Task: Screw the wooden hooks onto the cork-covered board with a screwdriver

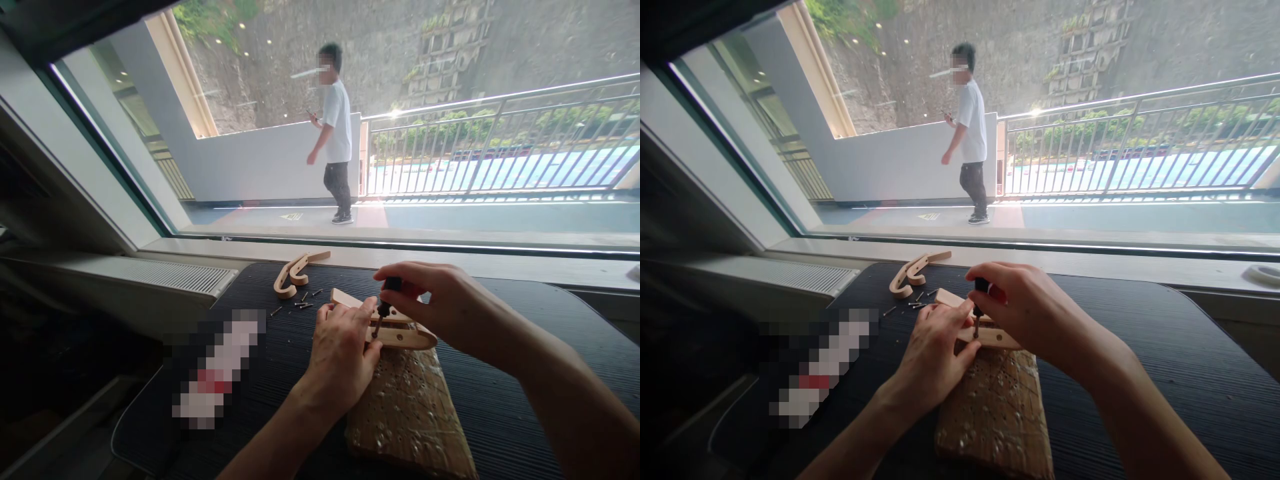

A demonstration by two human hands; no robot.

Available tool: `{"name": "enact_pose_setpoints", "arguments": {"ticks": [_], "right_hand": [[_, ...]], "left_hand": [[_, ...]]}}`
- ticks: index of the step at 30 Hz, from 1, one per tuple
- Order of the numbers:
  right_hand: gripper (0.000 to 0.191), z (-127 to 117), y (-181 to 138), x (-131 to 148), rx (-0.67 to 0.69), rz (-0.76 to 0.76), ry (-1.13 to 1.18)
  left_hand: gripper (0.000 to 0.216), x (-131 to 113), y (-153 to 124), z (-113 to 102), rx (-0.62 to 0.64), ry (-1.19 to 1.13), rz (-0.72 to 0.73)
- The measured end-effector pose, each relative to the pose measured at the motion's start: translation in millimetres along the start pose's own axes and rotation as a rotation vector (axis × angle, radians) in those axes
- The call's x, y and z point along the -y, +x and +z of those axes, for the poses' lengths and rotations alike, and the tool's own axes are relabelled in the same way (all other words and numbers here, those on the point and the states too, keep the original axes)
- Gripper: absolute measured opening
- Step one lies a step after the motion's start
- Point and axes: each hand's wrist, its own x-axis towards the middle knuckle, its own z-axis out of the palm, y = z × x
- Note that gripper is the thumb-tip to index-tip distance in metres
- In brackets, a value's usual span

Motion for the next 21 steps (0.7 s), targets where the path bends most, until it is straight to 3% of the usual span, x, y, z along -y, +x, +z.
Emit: {"name": "enact_pose_setpoints", "arguments": {"ticks": [21], "right_hand": [[0.032, 2.3, -2.5, -2.8, 0.051, 0.037, 0.059]], "left_hand": [[0.058, 0.3, -0.3, -0.1, 0.003, 0.000, -0.001]]}}
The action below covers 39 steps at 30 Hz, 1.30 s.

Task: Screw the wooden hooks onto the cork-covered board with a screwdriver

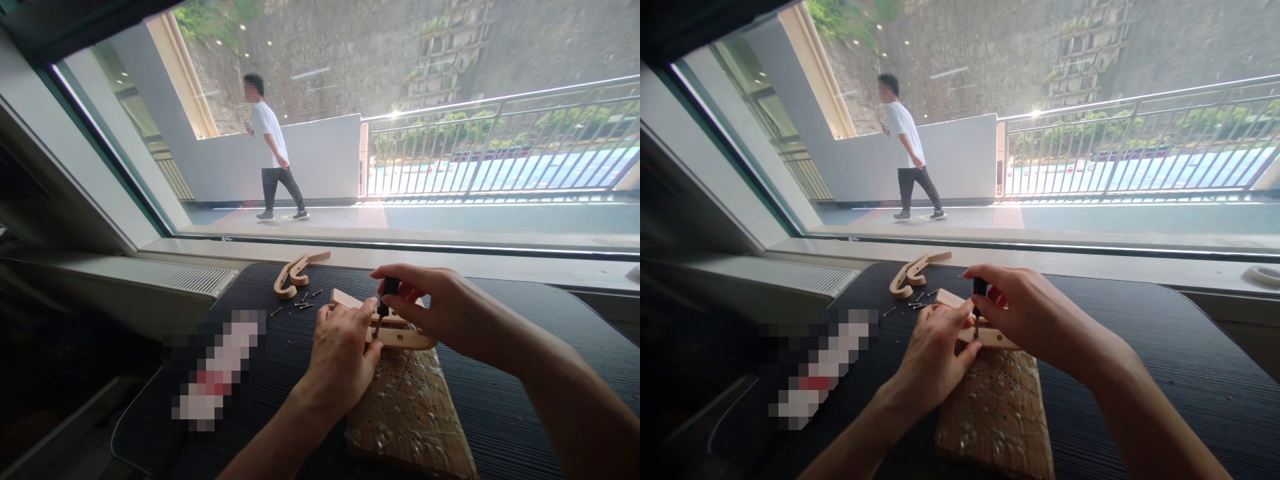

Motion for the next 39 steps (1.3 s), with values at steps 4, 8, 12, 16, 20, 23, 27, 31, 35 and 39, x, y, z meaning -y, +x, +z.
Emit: {"name": "enact_pose_setpoints", "arguments": {"ticks": [4, 8, 12, 16, 20, 23, 27, 31, 35, 39], "right_hand": [[0.031, 0.5, -1.2, -1.2, -0.002, -0.001, 0.010], [0.031, 0.9, -1.1, -0.8, -0.011, -0.008, -0.003], [0.030, 0.5, 0.6, 0.9, -0.030, -0.017, -0.030], [0.031, -0.1, 0.4, 0.7, -0.026, -0.015, -0.022], [0.031, 0.2, 0.1, 0.8, -0.028, -0.025, -0.006], [0.028, 1.1, 1.9, 3.5, -0.028, -0.035, -0.023], [0.021, 3.2, 4.5, 5.8, -0.044, -0.027, -0.051], [0.024, 3.6, 3.3, 3.6, -0.030, 0.006, -0.039], [0.031, 2.3, 0.5, 2.2, 0.010, 0.013, 0.010], [0.030, 2.3, 0.5, 3.3, 0.016, 0.008, -0.005]], "left_hand": [[0.060, 0.4, -0.5, 1.3, -0.005, 0.003, 0.004], [0.060, 0.8, 0.5, 1.2, -0.004, 0.001, 0.005], [0.056, 0.7, 1.4, 0.9, -0.008, 0.010, 0.003], [0.059, 0.2, 0.5, 1.5, -0.011, 0.012, -0.002], [0.058, 0.0, -0.2, 1.4, -0.005, 0.012, -0.005], [0.050, -0.3, 0.2, 0.9, -0.010, 0.010, -0.001], [0.040, -1.3, 0.7, 0.2, -0.016, 0.006, 0.000], [0.038, -2.2, 0.5, 0.0, -0.011, 0.002, 0.003], [0.048, -1.4, 0.0, -0.1, -0.004, 0.006, 0.004], [0.052, -0.9, -0.1, -0.5, -0.008, 0.001, 0.002]]}}
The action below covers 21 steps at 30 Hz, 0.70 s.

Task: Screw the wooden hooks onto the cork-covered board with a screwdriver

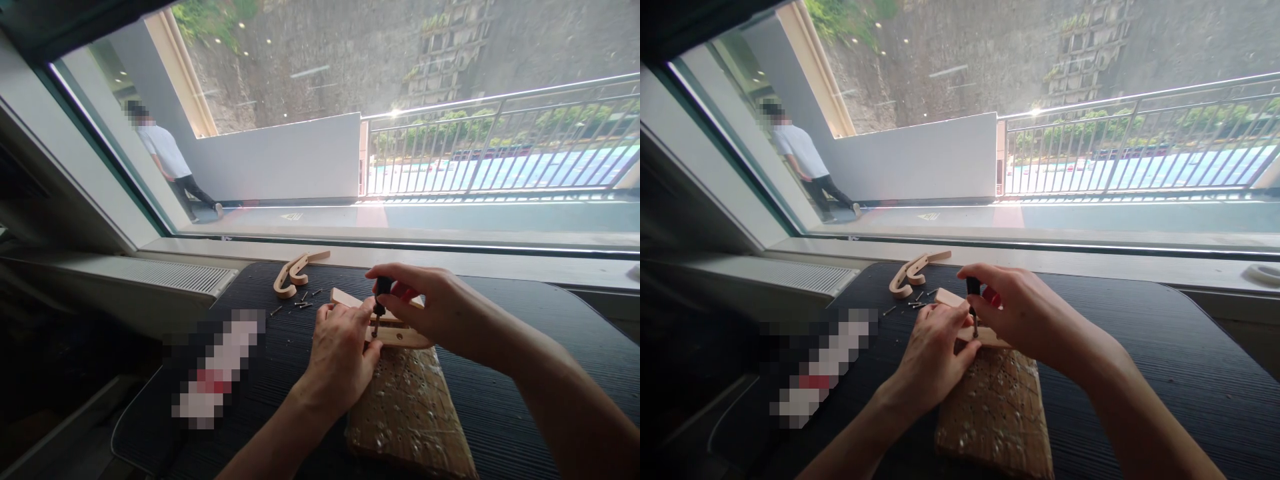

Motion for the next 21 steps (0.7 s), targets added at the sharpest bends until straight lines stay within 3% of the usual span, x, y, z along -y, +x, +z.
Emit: {"name": "enact_pose_setpoints", "arguments": {"ticks": [7, 15, 21], "right_hand": [[0.024, 2.3, 4.8, 0.7, -0.041, -0.019, -0.074], [0.032, 1.3, -1.0, -4.4, -0.030, -0.005, 0.027], [0.027, 0.6, 1.0, -5.6, -0.057, -0.028, -0.004]], "left_hand": [[0.033, -2.1, 0.6, -1.2, 0.009, 0.009, -0.007], [0.057, 2.6, 1.0, 2.2, 0.005, -0.001, 0.001], [0.055, 3.1, 0.9, 2.5, 0.001, 0.003, 0.005]]}}
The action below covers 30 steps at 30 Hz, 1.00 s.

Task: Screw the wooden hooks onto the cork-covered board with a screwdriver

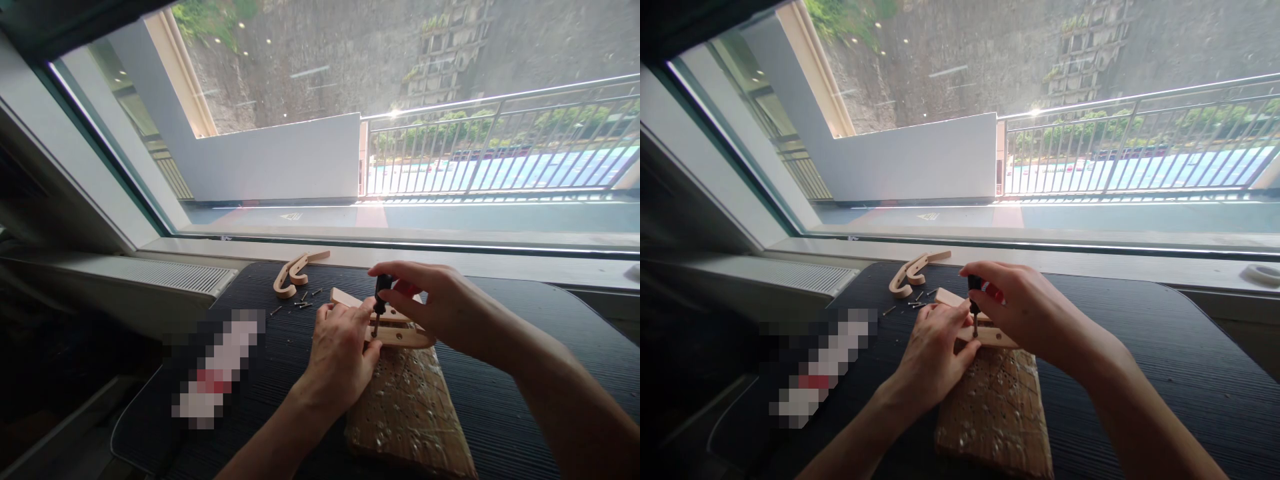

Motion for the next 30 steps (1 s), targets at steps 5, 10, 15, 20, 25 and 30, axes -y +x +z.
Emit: {"name": "enact_pose_setpoints", "arguments": {"ticks": [5, 10, 15, 20, 25, 30], "right_hand": [[0.022, -3, 4, 5, -0.011, 0.010, -0.052], [0.024, -1, 3, 5, -0.004, 0.023, -0.048], [0.028, 0, 0, 1, 0.015, 0.029, 0.022], [0.024, 1, 0, 5, 0.009, 0.000, 0.022], [0.021, 5, 1, 17, 0.022, -0.056, 0.025], [0.017, 9, 4, 20, -0.012, -0.048, -0.016]], "left_hand": [[0.056, -1, -1, 1, -0.016, -0.003, 0.009], [0.048, -2, -1, 0, -0.007, 0.000, 0.002], [0.059, -1, -1, 0, 0.004, 0.000, -0.001], [0.045, -2, -1, -1, 0.000, -0.001, -0.003], [0.030, -2, -1, 0, -0.015, -0.011, -0.007], [0.032, -2, 0, 1, -0.013, -0.031, -0.016]]}}
